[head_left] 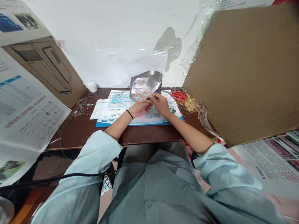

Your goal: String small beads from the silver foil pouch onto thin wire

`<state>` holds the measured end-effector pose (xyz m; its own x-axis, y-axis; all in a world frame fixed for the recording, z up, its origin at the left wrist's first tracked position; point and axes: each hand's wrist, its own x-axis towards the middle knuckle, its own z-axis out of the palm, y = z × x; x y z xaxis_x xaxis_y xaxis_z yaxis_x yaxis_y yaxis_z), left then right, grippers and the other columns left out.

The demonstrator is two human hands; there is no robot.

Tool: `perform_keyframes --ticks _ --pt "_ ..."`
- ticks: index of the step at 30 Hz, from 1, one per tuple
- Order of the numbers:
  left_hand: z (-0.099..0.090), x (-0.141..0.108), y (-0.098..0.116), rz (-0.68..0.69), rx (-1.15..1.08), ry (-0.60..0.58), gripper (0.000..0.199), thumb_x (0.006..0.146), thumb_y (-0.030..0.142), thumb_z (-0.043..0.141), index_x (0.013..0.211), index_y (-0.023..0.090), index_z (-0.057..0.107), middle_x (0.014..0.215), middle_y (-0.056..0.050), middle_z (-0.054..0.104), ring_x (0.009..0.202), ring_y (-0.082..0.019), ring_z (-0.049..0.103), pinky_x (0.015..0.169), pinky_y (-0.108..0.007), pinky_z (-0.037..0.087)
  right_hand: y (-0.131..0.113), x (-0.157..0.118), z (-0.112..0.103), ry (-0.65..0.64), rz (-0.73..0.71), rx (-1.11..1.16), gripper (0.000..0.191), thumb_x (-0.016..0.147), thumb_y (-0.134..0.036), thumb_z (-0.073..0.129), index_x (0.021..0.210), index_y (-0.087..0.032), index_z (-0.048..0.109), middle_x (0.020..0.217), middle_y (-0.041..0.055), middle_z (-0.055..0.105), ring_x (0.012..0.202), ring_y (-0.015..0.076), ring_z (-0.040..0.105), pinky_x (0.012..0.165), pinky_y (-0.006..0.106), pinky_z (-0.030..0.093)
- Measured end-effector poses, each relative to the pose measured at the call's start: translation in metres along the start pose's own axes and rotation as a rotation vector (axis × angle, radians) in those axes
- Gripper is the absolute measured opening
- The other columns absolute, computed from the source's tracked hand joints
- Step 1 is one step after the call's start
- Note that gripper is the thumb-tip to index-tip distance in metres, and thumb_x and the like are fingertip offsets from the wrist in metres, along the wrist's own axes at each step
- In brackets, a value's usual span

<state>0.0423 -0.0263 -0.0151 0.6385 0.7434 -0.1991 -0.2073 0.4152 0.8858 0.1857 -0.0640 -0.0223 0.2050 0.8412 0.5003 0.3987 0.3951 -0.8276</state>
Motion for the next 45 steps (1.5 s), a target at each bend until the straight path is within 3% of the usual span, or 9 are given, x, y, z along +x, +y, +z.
perform_keyframes --ticks 6,13,18,24,27,30,35,39,45 --pt "0.000 0.000 -0.001 -0.035 -0.061 0.005 0.013 0.088 0.012 0.064 0.075 0.013 0.061 0.064 0.000 0.057 0.054 -0.006 0.052 0.053 -0.017 0.042 0.002 -0.001 0.001 -0.084 0.017 -0.031 0.017 0.085 -0.031 0.057 0.071 -0.021 0.061 0.069 -0.0018 0.061 0.070 0.0138 0.051 0.071 0.026 0.039" --pt "-0.002 0.000 -0.005 0.019 -0.031 -0.004 0.017 0.082 0.012 0.073 0.075 0.013 0.058 0.067 0.002 0.057 0.057 -0.004 0.053 0.053 -0.015 0.041 0.007 -0.001 0.002 -0.114 0.025 0.014 0.018 0.087 -0.033 0.058 0.075 -0.020 0.064 0.069 -0.0024 0.061 0.069 0.0129 0.052 0.069 0.024 0.041" --pt "0.000 0.002 -0.004 0.065 -0.004 0.089 0.012 0.085 0.009 0.068 0.075 0.012 0.062 0.066 0.001 0.058 0.059 -0.004 0.054 0.050 -0.014 0.038 0.009 -0.001 0.002 -0.071 0.010 -0.004 0.014 0.085 -0.031 0.062 0.076 -0.022 0.068 0.074 -0.0007 0.067 0.073 0.0150 0.056 0.071 0.026 0.043" --pt "0.005 0.000 -0.002 0.099 -0.049 0.175 0.023 0.095 0.010 0.052 0.075 0.012 0.063 0.063 -0.001 0.058 0.058 -0.005 0.053 0.051 -0.014 0.038 0.008 0.003 -0.003 -0.012 0.070 0.029 0.013 0.087 -0.023 0.060 0.090 -0.024 0.073 0.091 0.0020 0.073 0.083 0.0181 0.063 0.081 0.030 0.048" --pt "0.005 0.000 -0.002 0.103 -0.056 0.188 0.022 0.094 0.009 0.055 0.074 0.012 0.062 0.064 -0.001 0.060 0.061 -0.006 0.055 0.053 -0.015 0.040 0.005 0.003 -0.006 -0.015 0.000 -0.044 0.016 0.086 -0.020 0.060 0.094 -0.026 0.073 0.090 0.0014 0.074 0.085 0.0193 0.063 0.083 0.030 0.046" --pt "0.005 0.002 -0.003 0.122 -0.088 0.214 0.018 0.088 0.002 0.059 0.074 0.013 0.062 0.067 -0.001 0.063 0.066 -0.007 0.060 0.057 -0.016 0.044 0.002 0.002 -0.007 -0.015 -0.051 -0.167 0.015 0.086 -0.018 0.061 0.095 -0.025 0.070 0.080 -0.0002 0.071 0.073 0.0176 0.060 0.078 0.029 0.043" --pt "0.004 0.003 -0.003 0.119 -0.114 0.212 0.016 0.085 -0.002 0.061 0.076 0.012 0.063 0.071 -0.003 0.067 0.073 -0.010 0.066 0.061 -0.017 0.048 0.001 0.001 -0.009 -0.030 -0.082 -0.344 0.008 0.087 -0.020 0.061 0.083 -0.022 0.067 0.069 -0.0009 0.063 0.064 0.0148 0.052 0.068 0.027 0.036" --pt "0.002 0.004 -0.002 0.131 -0.126 0.189 0.013 0.081 0.000 0.068 0.078 0.011 0.065 0.071 -0.004 0.067 0.070 -0.009 0.065 0.059 -0.016 0.049 0.002 0.003 -0.011 -0.036 -0.126 -0.458 0.009 0.088 -0.022 0.059 0.084 -0.021 0.067 0.069 -0.0005 0.061 0.066 0.0154 0.051 0.066 0.027 0.033" --pt "0.002 0.005 -0.002 0.103 -0.142 0.177 0.015 0.087 0.006 0.065 0.073 0.011 0.067 0.064 -0.002 0.062 0.062 -0.006 0.058 0.052 -0.013 0.043 0.007 0.003 -0.008 -0.042 -0.207 -0.515 0.010 0.088 -0.020 0.055 0.082 -0.020 0.062 0.073 0.0012 0.062 0.069 0.0158 0.050 0.067 0.028 0.035"
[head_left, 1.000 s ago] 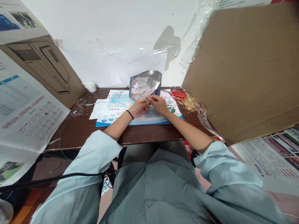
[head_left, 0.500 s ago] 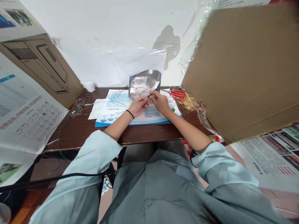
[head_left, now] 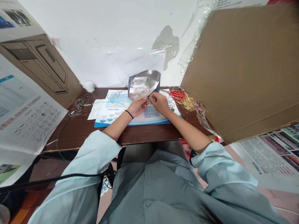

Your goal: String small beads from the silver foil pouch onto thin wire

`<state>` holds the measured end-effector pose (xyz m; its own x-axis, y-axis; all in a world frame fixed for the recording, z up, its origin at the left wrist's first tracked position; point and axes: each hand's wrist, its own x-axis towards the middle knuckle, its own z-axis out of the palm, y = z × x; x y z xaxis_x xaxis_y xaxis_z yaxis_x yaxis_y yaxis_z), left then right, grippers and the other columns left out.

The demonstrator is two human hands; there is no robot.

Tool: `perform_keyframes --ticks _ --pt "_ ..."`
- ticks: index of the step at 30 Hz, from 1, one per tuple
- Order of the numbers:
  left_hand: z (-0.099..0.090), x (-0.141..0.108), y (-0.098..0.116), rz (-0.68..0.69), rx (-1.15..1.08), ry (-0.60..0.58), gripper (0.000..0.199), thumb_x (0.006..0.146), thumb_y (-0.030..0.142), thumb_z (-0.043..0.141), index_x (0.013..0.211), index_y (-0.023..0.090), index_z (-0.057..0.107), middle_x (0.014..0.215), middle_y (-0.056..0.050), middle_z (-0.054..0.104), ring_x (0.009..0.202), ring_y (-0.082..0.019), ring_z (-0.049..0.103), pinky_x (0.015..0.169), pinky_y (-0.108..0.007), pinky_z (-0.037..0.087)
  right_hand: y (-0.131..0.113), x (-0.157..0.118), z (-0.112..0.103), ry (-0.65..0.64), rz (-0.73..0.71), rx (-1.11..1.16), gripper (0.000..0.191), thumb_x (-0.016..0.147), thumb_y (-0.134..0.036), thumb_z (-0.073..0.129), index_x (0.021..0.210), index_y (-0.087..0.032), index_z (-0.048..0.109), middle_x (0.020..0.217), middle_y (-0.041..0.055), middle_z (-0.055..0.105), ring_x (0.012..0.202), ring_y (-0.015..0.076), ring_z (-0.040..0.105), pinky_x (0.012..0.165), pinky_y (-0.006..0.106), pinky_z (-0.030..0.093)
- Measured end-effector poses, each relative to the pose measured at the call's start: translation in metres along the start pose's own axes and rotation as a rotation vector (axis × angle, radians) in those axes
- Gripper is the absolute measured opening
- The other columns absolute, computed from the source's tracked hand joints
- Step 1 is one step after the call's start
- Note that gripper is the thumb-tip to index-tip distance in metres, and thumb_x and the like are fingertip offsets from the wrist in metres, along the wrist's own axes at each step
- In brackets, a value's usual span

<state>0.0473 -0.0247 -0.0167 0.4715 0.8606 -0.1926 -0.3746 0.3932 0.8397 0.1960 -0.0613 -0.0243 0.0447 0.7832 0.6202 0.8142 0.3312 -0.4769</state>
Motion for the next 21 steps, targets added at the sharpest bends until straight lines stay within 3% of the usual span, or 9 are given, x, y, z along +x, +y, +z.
perform_keyframes --ticks 21 --pt "-0.0011 -0.0001 -0.0001 0.017 0.009 -0.007 0.010 0.080 0.007 0.074 0.074 0.012 0.067 0.063 0.001 0.059 0.059 -0.005 0.054 0.051 -0.013 0.039 -0.0016 -0.0019 0.0039 0.005 -0.026 0.006 0.012 0.086 -0.022 0.054 0.074 -0.020 0.056 0.069 0.0005 0.057 0.065 0.0142 0.047 0.066 0.028 0.034"
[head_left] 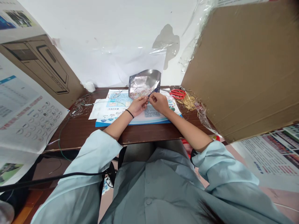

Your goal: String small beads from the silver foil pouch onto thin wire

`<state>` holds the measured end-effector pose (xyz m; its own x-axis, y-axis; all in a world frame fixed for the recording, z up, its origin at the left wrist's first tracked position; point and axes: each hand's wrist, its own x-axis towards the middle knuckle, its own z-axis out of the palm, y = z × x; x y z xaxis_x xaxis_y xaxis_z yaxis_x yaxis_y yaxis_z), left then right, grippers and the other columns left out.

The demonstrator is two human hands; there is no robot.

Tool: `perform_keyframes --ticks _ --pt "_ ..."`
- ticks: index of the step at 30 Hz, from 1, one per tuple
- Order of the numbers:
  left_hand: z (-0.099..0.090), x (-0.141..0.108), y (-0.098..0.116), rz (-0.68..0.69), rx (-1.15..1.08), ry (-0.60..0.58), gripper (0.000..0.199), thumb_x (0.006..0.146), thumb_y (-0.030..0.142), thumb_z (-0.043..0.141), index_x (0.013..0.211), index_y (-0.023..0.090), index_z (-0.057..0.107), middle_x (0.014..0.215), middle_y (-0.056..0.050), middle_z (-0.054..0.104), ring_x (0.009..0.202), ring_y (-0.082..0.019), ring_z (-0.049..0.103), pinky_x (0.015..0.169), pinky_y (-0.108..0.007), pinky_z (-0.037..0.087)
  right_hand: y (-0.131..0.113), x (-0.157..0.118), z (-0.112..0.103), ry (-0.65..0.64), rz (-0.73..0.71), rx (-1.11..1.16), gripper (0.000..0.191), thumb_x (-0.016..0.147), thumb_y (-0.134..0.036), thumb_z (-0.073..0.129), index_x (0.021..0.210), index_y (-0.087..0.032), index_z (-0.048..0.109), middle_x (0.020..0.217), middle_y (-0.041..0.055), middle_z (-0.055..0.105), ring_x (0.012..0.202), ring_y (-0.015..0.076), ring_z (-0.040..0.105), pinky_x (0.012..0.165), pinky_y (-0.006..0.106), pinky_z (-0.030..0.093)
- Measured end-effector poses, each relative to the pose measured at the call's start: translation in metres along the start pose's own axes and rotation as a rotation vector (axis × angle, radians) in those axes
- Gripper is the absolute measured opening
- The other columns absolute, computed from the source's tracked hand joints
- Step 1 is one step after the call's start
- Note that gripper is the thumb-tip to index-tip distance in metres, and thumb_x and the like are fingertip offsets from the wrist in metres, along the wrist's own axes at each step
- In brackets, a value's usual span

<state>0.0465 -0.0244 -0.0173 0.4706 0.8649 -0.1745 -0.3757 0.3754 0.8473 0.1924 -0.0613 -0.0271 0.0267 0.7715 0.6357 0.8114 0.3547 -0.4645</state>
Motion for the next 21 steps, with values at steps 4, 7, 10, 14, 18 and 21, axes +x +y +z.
perform_keyframes --ticks 4,7,10,14,18,21 --pt "0.0000 -0.0003 -0.0004 0.009 0.010 0.002 0.010 0.079 0.007 0.075 0.075 0.012 0.068 0.064 0.001 0.059 0.060 -0.005 0.055 0.052 -0.013 0.040 0.0003 0.0000 -0.0001 -0.005 0.000 -0.002 0.012 0.086 -0.022 0.053 0.074 -0.020 0.056 0.069 0.0006 0.057 0.065 0.0144 0.047 0.066 0.028 0.035" --pt "0.0002 -0.0005 -0.0006 0.013 0.019 0.001 0.009 0.080 0.007 0.073 0.075 0.012 0.068 0.064 0.001 0.059 0.060 -0.005 0.055 0.052 -0.014 0.039 0.0004 -0.0001 -0.0001 -0.004 0.004 -0.006 0.012 0.085 -0.021 0.054 0.073 -0.020 0.056 0.068 0.0004 0.056 0.065 0.0145 0.047 0.066 0.028 0.034" --pt "0.0003 -0.0006 -0.0009 0.017 0.027 -0.006 0.009 0.078 0.007 0.076 0.075 0.012 0.068 0.064 0.001 0.059 0.060 -0.005 0.054 0.052 -0.014 0.039 0.0001 -0.0004 -0.0001 0.001 0.001 -0.007 0.012 0.085 -0.021 0.054 0.074 -0.020 0.056 0.068 0.0004 0.057 0.065 0.0145 0.047 0.065 0.028 0.034" --pt "0.0002 -0.0008 -0.0014 0.020 0.037 -0.021 0.011 0.075 0.008 0.079 0.075 0.012 0.068 0.064 0.001 0.058 0.061 -0.005 0.054 0.053 -0.015 0.039 -0.0004 -0.0007 -0.0001 -0.004 0.002 -0.009 0.013 0.087 -0.024 0.055 0.074 -0.021 0.057 0.068 0.0004 0.058 0.065 0.0144 0.048 0.065 0.028 0.034" --pt "0.0010 -0.0018 -0.0014 0.013 0.026 -0.021 0.012 0.076 0.009 0.078 0.074 0.012 0.067 0.065 0.001 0.059 0.061 -0.005 0.054 0.052 -0.014 0.039 -0.0002 -0.0011 0.0002 -0.025 -0.003 -0.003 0.014 0.088 -0.025 0.054 0.076 -0.020 0.058 0.069 0.0006 0.059 0.066 0.0148 0.049 0.066 0.028 0.034" --pt "0.0021 -0.0026 -0.0008 0.010 0.029 -0.022 0.014 0.078 0.010 0.076 0.070 0.012 0.065 0.063 0.001 0.058 0.060 -0.005 0.054 0.051 -0.014 0.038 0.0009 -0.0009 0.0002 -0.044 -0.006 0.023 0.014 0.090 -0.026 0.054 0.077 -0.020 0.059 0.071 0.0013 0.061 0.068 0.0153 0.052 0.067 0.028 0.036"
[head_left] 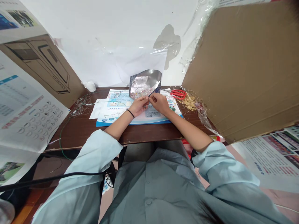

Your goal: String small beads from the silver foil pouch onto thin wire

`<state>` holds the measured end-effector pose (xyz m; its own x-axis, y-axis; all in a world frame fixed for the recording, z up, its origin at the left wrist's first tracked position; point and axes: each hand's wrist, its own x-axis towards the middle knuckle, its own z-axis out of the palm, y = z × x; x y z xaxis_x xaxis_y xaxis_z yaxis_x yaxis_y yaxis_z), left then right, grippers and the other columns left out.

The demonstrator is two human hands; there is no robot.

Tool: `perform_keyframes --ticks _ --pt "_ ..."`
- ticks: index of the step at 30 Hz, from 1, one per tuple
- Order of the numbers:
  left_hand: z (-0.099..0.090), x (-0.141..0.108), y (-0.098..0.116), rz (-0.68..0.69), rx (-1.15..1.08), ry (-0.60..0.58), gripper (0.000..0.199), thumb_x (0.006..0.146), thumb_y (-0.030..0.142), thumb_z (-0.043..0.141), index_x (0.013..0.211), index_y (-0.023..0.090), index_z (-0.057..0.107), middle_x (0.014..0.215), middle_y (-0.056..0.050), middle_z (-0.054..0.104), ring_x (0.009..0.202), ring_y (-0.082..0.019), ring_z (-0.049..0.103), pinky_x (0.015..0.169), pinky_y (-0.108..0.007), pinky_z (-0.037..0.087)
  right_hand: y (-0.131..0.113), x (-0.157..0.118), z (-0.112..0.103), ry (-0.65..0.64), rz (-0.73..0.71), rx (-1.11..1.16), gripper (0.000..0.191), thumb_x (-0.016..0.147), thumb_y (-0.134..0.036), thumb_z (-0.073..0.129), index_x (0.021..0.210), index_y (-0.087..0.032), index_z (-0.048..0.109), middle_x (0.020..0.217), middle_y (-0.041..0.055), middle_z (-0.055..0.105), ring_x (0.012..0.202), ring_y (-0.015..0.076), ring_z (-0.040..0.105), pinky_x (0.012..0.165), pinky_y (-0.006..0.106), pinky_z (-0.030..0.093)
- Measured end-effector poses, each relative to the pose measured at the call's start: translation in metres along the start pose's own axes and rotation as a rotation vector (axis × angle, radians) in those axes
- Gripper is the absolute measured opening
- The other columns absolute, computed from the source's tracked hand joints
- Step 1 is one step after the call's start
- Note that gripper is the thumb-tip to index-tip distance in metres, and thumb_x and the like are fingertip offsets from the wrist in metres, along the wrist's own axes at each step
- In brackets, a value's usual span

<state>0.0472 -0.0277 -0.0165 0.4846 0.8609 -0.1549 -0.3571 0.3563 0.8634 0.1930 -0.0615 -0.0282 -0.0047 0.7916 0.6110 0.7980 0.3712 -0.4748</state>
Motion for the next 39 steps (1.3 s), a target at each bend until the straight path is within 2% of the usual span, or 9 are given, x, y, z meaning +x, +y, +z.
perform_keyframes --ticks 11,17,24,27,31,36,39 --pt "0.003 -0.002 0.001 -0.012 0.007 0.028 0.019 0.083 0.009 0.070 0.066 0.012 0.063 0.062 -0.001 0.059 0.058 -0.006 0.054 0.050 -0.015 0.039 -0.001 0.001 -0.001 0.004 0.017 0.069 0.009 0.088 -0.023 0.056 0.087 -0.021 0.064 0.079 0.0019 0.068 0.069 0.0158 0.055 0.069 0.028 0.040" --pt "0.001 0.000 -0.001 -0.009 0.062 0.030 0.017 0.085 0.013 0.070 0.068 0.013 0.064 0.062 -0.001 0.059 0.056 -0.007 0.053 0.048 -0.016 0.039 -0.001 0.001 -0.002 0.008 0.017 0.091 0.009 0.087 -0.021 0.058 0.083 -0.020 0.066 0.079 0.0022 0.070 0.070 0.0158 0.056 0.070 0.028 0.040" --pt "-0.002 0.001 -0.003 0.052 0.126 0.029 0.020 0.083 0.017 0.073 0.067 0.014 0.062 0.060 0.000 0.056 0.057 -0.007 0.051 0.049 -0.016 0.040 0.003 0.002 -0.002 -0.023 0.015 0.187 0.015 0.088 -0.023 0.057 0.089 -0.020 0.072 0.088 0.0037 0.074 0.074 0.0164 0.060 0.073 0.029 0.044" --pt "-0.002 0.001 -0.004 0.079 0.172 0.046 0.023 0.087 0.019 0.069 0.065 0.014 0.061 0.058 0.000 0.054 0.054 -0.006 0.048 0.048 -0.016 0.038 0.002 0.002 -0.004 -0.050 0.025 0.210 0.015 0.087 -0.024 0.058 0.090 -0.020 0.072 0.084 0.0030 0.073 0.071 0.0155 0.059 0.070 0.028 0.044" --pt "-0.001 0.000 -0.002 0.094 0.214 0.068 0.023 0.085 0.022 0.071 0.066 0.014 0.062 0.059 0.000 0.054 0.053 -0.006 0.048 0.046 -0.016 0.037 -0.002 0.002 -0.006 -0.034 0.054 0.200 0.014 0.087 -0.027 0.060 0.083 -0.020 0.071 0.072 0.0009 0.069 0.064 0.0141 0.055 0.066 0.027 0.042" --pt "0.001 -0.001 0.011 0.086 0.103 0.174 0.027 0.092 0.016 0.059 0.066 0.014 0.056 0.060 0.001 0.054 0.051 -0.005 0.047 0.045 -0.013 0.037 -0.001 0.003 -0.004 0.005 0.139 0.300 0.015 0.086 -0.030 0.059 0.080 -0.019 0.067 0.069 -0.0003 0.065 0.061 0.0132 0.054 0.065 0.027 0.043" --pt "-0.001 0.001 0.018 0.063 0.017 0.258 0.027 0.093 0.010 0.051 0.067 0.015 0.051 0.063 -0.001 0.061 0.049 -0.005 0.050 0.045 -0.014 0.038 0.001 0.004 -0.005 0.053 0.189 0.333 0.014 0.086 -0.030 0.058 0.078 -0.019 0.064 0.065 -0.0011 0.062 0.060 0.0131 0.053 0.063 0.027 0.043"
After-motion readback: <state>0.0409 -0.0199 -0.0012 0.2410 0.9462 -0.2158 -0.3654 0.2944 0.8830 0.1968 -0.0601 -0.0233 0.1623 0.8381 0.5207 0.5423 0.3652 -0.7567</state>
